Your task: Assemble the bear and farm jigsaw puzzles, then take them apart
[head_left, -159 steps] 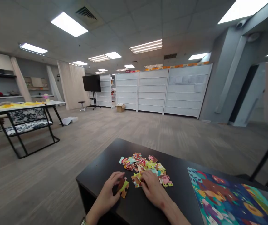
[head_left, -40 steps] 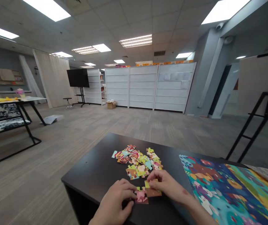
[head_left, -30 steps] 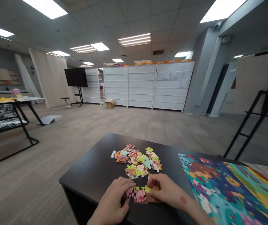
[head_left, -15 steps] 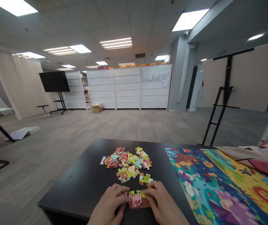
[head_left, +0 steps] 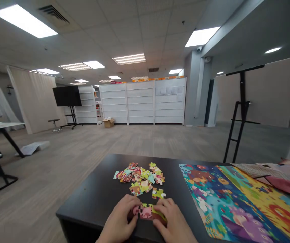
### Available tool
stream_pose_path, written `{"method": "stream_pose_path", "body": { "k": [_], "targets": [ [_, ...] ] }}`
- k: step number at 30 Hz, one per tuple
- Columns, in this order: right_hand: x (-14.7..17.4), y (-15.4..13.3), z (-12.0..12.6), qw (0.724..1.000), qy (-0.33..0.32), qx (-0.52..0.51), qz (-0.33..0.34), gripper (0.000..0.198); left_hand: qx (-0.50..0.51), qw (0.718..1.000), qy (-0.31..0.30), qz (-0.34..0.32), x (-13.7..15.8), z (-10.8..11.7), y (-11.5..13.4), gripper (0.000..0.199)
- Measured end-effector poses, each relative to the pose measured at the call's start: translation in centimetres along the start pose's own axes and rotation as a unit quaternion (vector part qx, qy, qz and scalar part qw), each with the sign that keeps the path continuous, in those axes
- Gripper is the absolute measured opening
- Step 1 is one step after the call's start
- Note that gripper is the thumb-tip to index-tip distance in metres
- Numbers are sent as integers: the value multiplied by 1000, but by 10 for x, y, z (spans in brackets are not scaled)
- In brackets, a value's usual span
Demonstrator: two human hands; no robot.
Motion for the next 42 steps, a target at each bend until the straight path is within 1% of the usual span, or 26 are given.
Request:
{"method": "stream_pose_path", "body": {
  "k": [5, 9, 13, 15, 20, 24, 27, 30, 32, 34, 38, 42],
  "targets": [
    [1, -3, 5, 999, 42, -17, 21, 22, -8, 1000, 6, 9, 3, 4, 6, 39],
    [1, -7, 7, 998, 47, 9, 33, 21, -41, 999, 10, -14, 3, 1, 5, 30],
    [2, -9, 8, 998, 45, 31, 38, 15, -55, 998, 10, -18, 4, -2, 3, 33],
    [2, -11, 8, 997, 36, 36, 50, 14, -61, 998, 3, -13, 5, -2, 2, 34],
    [-1, -13, 8, 997, -1, 42, 69, 15, -70, 997, -32, -19, 2, 3, 2, 27],
    [-5, -5, 4, 996, -24, 53, 72, 19, -71, 996, -50, -20, 2, 8, 0, 30],
    [-10, 9, -5, 993, -57, 72, 71, 24, -53, 997, -49, 11, 6, 7, -2, 32],
    [-13, 19, -12, 991, -85, 81, 70, 27, -13, 999, -24, 23, 7, 5, -1, 29],
    [-13, 20, -11, 992, -78, 73, 74, 27, -1, 1000, -19, 4, 5, 2, 0, 23],
    [-11, 15, -9, 993, -57, 59, 82, 26, -3, 999, -31, -18, 2, -1, -1, 16],
    [-5, 1, -3, 994, -35, 46, 93, 23, -18, 998, -47, -27, -3, -6, -7, 17],
    [0, -9, 3, 994, -25, 50, 96, 26, -38, 998, -32, -23, -4, -8, -8, 20]
  ]
}}
Point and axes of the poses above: each hand's wrist, its own x-axis away from the middle knuckle, its own z-axis out of the back of the hand, y = z × x, the point moved 5 cm from there along -x, towards the middle knuckle, and after that the axes turned 13 degrees about -x, right-handed, at the moved point
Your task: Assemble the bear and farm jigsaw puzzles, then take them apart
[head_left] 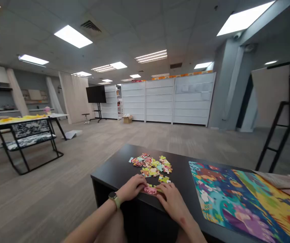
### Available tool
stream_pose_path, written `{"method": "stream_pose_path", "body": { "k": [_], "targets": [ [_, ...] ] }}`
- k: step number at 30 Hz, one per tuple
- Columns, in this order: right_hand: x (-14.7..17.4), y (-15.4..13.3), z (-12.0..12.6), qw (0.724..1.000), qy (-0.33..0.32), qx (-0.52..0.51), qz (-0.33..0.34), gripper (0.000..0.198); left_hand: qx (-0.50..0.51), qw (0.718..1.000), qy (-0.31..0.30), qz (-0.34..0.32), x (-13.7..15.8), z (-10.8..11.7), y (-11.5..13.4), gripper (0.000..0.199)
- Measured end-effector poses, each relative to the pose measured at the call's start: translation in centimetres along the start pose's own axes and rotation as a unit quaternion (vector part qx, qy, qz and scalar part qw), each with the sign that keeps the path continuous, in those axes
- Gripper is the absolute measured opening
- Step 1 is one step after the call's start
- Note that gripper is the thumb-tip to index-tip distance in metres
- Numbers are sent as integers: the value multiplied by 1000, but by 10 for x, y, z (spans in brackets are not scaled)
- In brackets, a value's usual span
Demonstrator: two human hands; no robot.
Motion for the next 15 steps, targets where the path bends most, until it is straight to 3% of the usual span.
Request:
{"method": "stream_pose_path", "body": {
  "k": [10, 15],
  "targets": [
    [2, -5, 1, 1000, -12, 6, -22, 30, -14, 998, 57, 12, 8, 0, -2, 29],
    [2, -12, 3, 1000, -19, 9, -18, 30, -27, 997, 62, 26, 9, 2, 0, 20]
  ]
}}
Point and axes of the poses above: each hand's wrist, its own x-axis away from the middle knuckle, its own z-axis out of the back of the hand, y = z × x, the point moved 5 cm from there along -x, towards the middle knuckle, and after that the axes turned 13 degrees about -x, right-handed, at the moved point
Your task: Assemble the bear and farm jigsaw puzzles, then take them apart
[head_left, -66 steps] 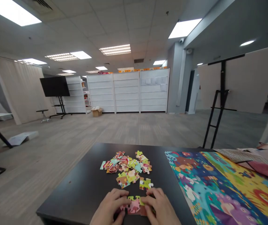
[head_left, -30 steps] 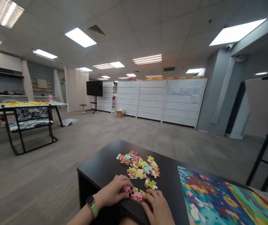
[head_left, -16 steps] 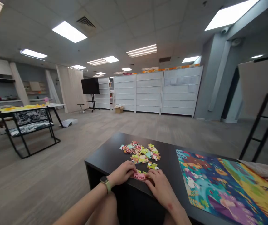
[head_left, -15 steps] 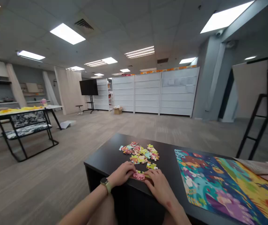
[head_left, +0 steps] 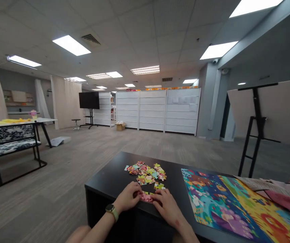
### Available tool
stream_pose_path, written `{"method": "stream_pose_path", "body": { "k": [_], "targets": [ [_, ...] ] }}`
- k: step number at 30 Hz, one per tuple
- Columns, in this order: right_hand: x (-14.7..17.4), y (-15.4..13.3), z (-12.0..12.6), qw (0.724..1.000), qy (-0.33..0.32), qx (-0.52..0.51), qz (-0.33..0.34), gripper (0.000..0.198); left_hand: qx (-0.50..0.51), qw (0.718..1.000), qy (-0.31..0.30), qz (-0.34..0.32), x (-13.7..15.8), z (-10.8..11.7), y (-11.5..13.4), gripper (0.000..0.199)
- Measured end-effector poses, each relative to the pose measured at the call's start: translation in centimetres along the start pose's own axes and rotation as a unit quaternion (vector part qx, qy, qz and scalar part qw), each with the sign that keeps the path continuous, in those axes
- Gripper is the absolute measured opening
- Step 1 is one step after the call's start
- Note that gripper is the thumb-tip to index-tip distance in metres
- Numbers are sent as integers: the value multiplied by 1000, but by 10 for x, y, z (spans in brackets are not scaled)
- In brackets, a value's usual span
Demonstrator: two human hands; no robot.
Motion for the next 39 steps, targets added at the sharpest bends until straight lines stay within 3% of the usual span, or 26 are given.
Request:
{"method": "stream_pose_path", "body": {
  "k": [11, 22, 29, 32, 35, 39],
  "targets": [
    [0, -11, 2, 1000, -4, -7, 27, 30, -24, 999, -23, -4, -6, -3, -2, 14],
    [-9, -7, -3, 998, -53, -14, 14, 31, 44, 993, -72, -86, -30, 1, -22, 8],
    [-53, -14, 2, 987, -157, -1, 16, 27, 67, 993, -82, -56, -23, 5, -24, 6],
    [-77, -14, 2, 978, -201, -33, 49, 22, 66, 993, -90, -39, -22, 7, -22, 11],
    [-96, 2, 6, 984, -145, -60, 90, 29, 69, 992, -102, -23, -24, 3, -25, 16],
    [-103, 43, 7, 996, -55, -35, 62, 44, 49, 988, -131, -56, -28, -20, -37, 6]
  ]
}}
Point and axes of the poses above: each hand's wrist, its own x-axis away from the middle knuckle, its own z-axis out of the back of the hand, y = z × x, the point moved 5 cm from there along -x, towards the middle knuckle, and after that the axes turned 13 degrees about -x, right-handed, at the moved point
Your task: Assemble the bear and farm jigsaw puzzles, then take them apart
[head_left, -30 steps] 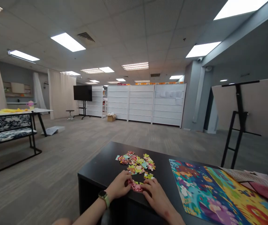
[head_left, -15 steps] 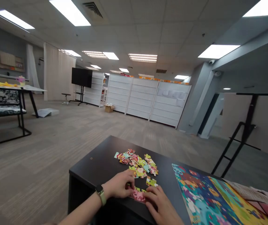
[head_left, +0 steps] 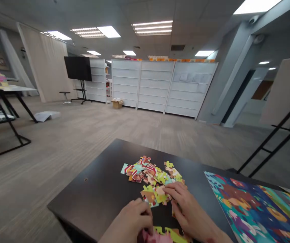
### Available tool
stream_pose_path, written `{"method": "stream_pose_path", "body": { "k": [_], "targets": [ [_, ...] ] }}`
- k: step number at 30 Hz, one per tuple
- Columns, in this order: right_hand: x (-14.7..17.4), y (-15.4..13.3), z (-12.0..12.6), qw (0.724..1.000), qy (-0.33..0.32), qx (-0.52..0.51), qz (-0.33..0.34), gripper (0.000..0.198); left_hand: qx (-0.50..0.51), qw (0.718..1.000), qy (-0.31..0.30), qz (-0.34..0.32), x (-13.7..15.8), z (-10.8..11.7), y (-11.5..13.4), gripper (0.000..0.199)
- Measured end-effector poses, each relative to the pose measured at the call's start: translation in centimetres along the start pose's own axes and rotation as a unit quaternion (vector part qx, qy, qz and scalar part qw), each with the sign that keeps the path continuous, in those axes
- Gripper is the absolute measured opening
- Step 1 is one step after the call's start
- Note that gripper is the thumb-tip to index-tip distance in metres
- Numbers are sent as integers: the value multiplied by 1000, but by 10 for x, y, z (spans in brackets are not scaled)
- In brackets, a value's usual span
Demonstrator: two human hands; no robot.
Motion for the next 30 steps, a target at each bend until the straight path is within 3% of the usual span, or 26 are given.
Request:
{"method": "stream_pose_path", "body": {
  "k": [5, 10, 13, 16, 18, 21, 25, 30],
  "targets": [
    [8, 17, -9, 999, -37, -2, -35, 52, -31, 998, -17, -54, -4, -29, -24, 16],
    [2, 10, -14, 998, -49, -2, -41, 35, 58, 998, -11, 7, -1, -31, -38, 13],
    [1, -2, -11, 999, -13, 5, 31, 29, 72, 994, 6, 79, 0, -21, -38, 11],
    [4, -19, -8, 992, 41, 21, 122, 27, 131, 982, 44, 126, -3, -8, -30, 29],
    [6, -32, -13, 983, 35, 43, 178, 22, 214, 965, 51, 140, -8, -6, -23, 39],
    [6, -45, -23, 971, 0, 74, 227, 18, 347, 921, 53, 170, -14, -11, -21, 35],
    [6, -39, -30, 975, -25, 56, 212, 21, 423, 879, 76, 208, -10, -19, -36, 27],
    [10, -18, -38, 987, -99, 47, 116, 32, 351, 905, 108, 213, 16, -1, -57, 50]
  ]
}}
Point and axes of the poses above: each hand's wrist, its own x-axis away from the middle knuckle, its own z-axis out of the back of the hand, y = z × x, the point moved 5 cm from there along -x, towards the middle knuckle, and after that the axes turned 13 degrees about -x, right-handed, at the moved point
